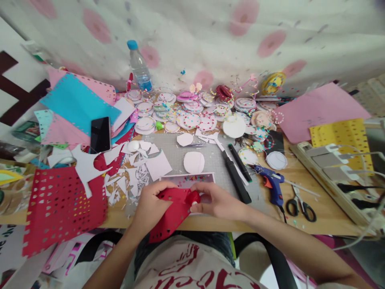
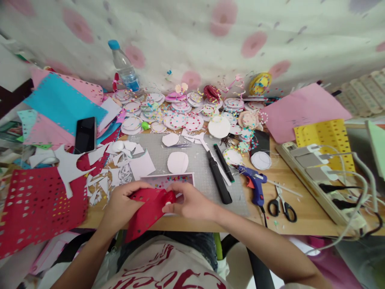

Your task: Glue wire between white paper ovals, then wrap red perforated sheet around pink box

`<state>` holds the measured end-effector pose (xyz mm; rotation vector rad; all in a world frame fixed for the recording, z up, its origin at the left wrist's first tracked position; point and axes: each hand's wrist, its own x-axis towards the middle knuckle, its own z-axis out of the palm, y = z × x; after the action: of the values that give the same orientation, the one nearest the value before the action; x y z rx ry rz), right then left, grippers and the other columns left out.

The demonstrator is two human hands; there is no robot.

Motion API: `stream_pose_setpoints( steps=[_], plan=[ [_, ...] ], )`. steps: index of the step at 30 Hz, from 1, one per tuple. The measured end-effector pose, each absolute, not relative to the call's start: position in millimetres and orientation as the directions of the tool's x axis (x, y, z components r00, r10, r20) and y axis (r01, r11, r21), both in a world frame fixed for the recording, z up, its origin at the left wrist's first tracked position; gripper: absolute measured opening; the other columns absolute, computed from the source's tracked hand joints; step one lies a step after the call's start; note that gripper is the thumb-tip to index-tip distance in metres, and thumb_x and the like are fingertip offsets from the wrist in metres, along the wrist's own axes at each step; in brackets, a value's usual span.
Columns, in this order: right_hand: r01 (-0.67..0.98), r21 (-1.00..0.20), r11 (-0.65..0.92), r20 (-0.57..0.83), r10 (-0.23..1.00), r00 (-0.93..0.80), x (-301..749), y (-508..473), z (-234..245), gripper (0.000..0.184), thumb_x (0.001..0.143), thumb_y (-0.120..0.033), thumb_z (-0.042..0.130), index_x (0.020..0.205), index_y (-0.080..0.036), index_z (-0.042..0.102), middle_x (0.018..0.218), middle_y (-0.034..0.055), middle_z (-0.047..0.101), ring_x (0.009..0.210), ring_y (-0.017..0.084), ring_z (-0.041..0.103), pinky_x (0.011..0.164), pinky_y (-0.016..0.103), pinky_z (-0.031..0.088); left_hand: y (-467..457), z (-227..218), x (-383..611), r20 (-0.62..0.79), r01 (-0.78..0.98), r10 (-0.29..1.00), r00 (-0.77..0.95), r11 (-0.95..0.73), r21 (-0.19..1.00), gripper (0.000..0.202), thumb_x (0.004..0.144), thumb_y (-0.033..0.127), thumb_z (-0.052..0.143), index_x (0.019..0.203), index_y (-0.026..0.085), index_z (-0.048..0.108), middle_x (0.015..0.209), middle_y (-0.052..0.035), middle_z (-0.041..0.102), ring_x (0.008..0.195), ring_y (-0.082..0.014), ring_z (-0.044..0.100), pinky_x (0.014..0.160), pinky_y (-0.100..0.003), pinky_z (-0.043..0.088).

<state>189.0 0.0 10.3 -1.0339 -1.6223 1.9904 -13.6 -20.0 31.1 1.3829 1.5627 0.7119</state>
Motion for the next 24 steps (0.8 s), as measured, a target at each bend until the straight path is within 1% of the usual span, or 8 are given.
stream_pose_setpoints(
  steps=[6, 10, 12, 15, 18, 20, 22, 24],
  plan=[
    [0.191, -0.958, -0.215, -0.288, 0.726, -0.625, 184, 1, 11, 0.014, 0.073, -0.025, 0.066, 0.078, -0.015, 0.058, 0.076, 0.0007, 0.059, 0.073, 0.014, 0.055, 0.070, 0.026, 0.046, -19, 29, -11, -0.245, 0.440, 0.968, 0.052, 0.198, 0.876, 0.031, 0.056, 0.008, 0.047, 0.074, 0.017, 0.071, 0.072, 0.0001, 0.072, 0.069, -0.0172, 0.064, 0.062, -0.021, 0.050],
    [0.218, -0.958, -0.184, -0.283, 0.724, -0.629, 184, 4, 11, 0.015, 0.075, -0.027, 0.065, 0.081, -0.014, 0.059, 0.077, 0.0019, 0.060, 0.072, 0.014, 0.056, 0.070, 0.026, 0.047, -16, 28, -12, -0.242, 0.452, 0.968, 0.061, 0.189, 0.872, 0.028, 0.059, 0.007, 0.050, 0.075, 0.017, 0.070, 0.075, -0.0009, 0.072, 0.072, -0.0176, 0.065, 0.065, -0.022, 0.050],
    [0.213, -0.963, -0.163, -0.263, 0.728, -0.633, 186, 6, 12, 0.018, 0.076, -0.029, 0.066, 0.085, -0.014, 0.060, 0.080, 0.0028, 0.061, 0.074, 0.015, 0.057, 0.073, 0.028, 0.048, -15, 29, -16, -0.262, 0.439, 0.961, 0.093, 0.197, 0.877, 0.024, 0.066, 0.011, 0.055, 0.083, 0.017, 0.070, 0.082, -0.0023, 0.073, 0.075, -0.0179, 0.066, 0.066, -0.022, 0.050],
    [0.195, -0.969, -0.150, -0.243, 0.701, -0.671, 194, 10, 16, 0.023, 0.079, -0.032, 0.066, 0.093, -0.015, 0.061, 0.090, 0.0044, 0.063, 0.083, 0.016, 0.058, 0.078, 0.029, 0.049, -11, 34, -28, -0.312, 0.439, 0.938, 0.149, 0.219, 0.871, 0.020, 0.079, 0.028, 0.057, 0.093, 0.018, 0.069, 0.088, -0.0044, 0.073, 0.076, -0.0178, 0.066, 0.065, -0.022, 0.050],
    [0.218, -0.957, -0.193, -0.291, 0.651, -0.701, 204, 15, 23, 0.027, 0.082, -0.035, 0.063, 0.101, -0.016, 0.062, 0.099, 0.0055, 0.063, 0.085, 0.016, 0.059, 0.074, 0.027, 0.050, -9, 36, -42, -0.309, 0.516, 0.935, 0.175, 0.180, 0.838, 0.024, 0.083, 0.036, 0.055, 0.085, 0.017, 0.070, 0.080, -0.0038, 0.072, 0.072, -0.0169, 0.063, 0.061, -0.021, 0.048],
    [0.215, -0.947, -0.240, -0.321, 0.660, -0.679, 210, 18, 27, 0.028, 0.083, -0.037, 0.062, 0.102, -0.016, 0.062, 0.099, 0.0059, 0.064, 0.084, 0.015, 0.059, 0.073, 0.026, 0.049, -8, 36, -49, -0.336, 0.558, 0.918, 0.211, 0.169, 0.813, 0.028, 0.084, 0.039, 0.054, 0.077, 0.016, 0.069, 0.070, -0.0015, 0.069, 0.064, -0.0153, 0.060, 0.055, -0.020, 0.044],
    [0.175, -0.942, -0.287, -0.328, 0.673, -0.663, 214, 18, 30, 0.030, 0.082, -0.038, 0.062, 0.103, -0.016, 0.062, 0.099, 0.0060, 0.064, 0.087, 0.016, 0.059, 0.077, 0.027, 0.049, -8, 36, -51, -0.378, 0.575, 0.891, 0.251, 0.177, 0.799, 0.032, 0.084, 0.040, 0.054, 0.066, 0.015, 0.065, 0.060, 0.0011, 0.063, 0.057, -0.0134, 0.055, 0.049, -0.019, 0.039],
    [0.120, -0.933, -0.340, -0.327, 0.659, -0.677, 213, 17, 31, 0.033, 0.082, -0.038, 0.064, 0.106, -0.017, 0.062, 0.103, 0.0062, 0.063, 0.092, 0.017, 0.059, 0.081, 0.029, 0.048, -7, 36, -49, -0.406, 0.574, 0.869, 0.284, 0.185, 0.798, 0.036, 0.083, 0.041, 0.054, 0.059, 0.015, 0.060, 0.054, 0.0025, 0.059, 0.053, -0.0123, 0.052, 0.048, -0.019, 0.036]
  ],
)
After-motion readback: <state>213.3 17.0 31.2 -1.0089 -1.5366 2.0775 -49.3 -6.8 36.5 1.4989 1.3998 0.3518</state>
